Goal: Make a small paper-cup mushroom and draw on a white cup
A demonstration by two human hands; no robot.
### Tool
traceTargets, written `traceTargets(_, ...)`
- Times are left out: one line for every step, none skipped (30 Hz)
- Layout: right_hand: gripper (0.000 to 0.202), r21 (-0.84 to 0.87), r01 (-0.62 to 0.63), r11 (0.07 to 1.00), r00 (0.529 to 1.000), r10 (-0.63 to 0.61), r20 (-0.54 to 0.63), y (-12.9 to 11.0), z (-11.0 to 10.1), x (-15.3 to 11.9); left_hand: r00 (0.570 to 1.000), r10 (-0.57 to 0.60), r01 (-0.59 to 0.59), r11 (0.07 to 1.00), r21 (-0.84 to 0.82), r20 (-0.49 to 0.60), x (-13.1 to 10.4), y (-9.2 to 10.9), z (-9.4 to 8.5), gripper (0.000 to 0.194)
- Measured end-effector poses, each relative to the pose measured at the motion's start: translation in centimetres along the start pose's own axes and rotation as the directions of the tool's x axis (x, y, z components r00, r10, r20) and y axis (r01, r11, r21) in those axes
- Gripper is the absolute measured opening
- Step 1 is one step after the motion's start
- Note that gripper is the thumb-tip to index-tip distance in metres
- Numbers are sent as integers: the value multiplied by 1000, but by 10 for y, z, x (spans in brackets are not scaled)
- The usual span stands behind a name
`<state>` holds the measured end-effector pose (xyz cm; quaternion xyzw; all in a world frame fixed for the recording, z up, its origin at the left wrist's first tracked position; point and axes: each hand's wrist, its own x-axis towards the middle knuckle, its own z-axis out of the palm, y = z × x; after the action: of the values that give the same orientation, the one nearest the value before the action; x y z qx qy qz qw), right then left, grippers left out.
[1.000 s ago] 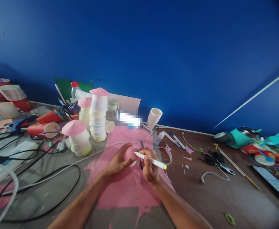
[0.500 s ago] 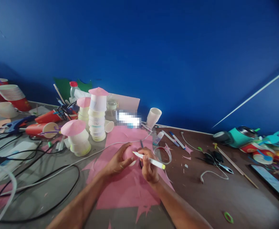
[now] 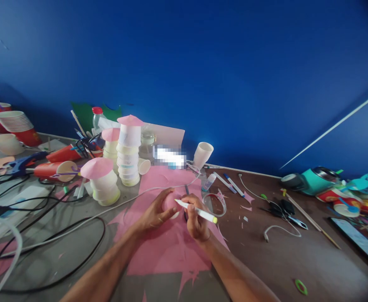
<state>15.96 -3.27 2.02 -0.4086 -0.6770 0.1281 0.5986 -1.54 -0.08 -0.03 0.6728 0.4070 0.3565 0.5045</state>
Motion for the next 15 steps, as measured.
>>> traceTargets(40,-2,-5,1000,1000,5,3,0,0,0,1000,-5,5,1000,-3,5,0,0,0,70)
traceTargets(39,-5,-12,1000,1000,12,10,0,0,0,1000,-12,12,1000,-8,8,0,0,0,70)
traceTargets(38,-8,-16,1000,1000,16,16,-1,0,1,1000,-16,16,1000,-13,7,0,0,0,70)
traceTargets(38,-14,-16,1000,1000,16,19,-1,0,1,1000,-18,18,1000,-14,5,0,1,0,70)
traceTargets(37,-21,-13,1000,1000,13,20,-1,0,1,1000,-15,15,1000,-10,4,0,2,0,70)
traceTargets(37,-28,-10,1000,1000,11,21,-2,-1,1,1000,-9,9,1000,-4,0,-1,3,0,69)
traceTargets(38,-32,-8,999,1000,8,25,-2,-1,1,1000,-2,2,1000,6,-5,-1,4,0,69)
traceTargets(38,-32,-7,999,1000,8,27,-2,-1,2,1000,0,0,1000,15,-8,-1,6,0,68)
traceTargets(38,-29,-9,1000,999,10,30,-2,-1,2,1000,-6,6,1000,18,-9,-1,8,0,69)
traceTargets(38,-21,-12,1000,999,12,34,-2,-2,2,1000,-18,18,1000,14,-11,-1,9,0,70)
traceTargets(38,-11,-14,1000,999,14,34,-2,-2,2,999,-32,32,999,8,-12,-1,11,0,71)
traceTargets(38,2,-16,1000,999,16,31,-2,-2,2,999,-48,48,999,4,-10,-2,13,0,72)
traceTargets(38,17,-17,1000,1000,17,25,-2,-2,2,998,-58,58,998,6,-7,-2,14,0,72)
traceTargets(38,34,-21,999,1000,20,19,-2,-2,2,998,-62,62,998,11,-6,-2,14,0,73)
traceTargets(39,53,-30,998,1000,29,11,-2,-1,2,998,-60,60,998,20,-5,-2,15,-1,73)
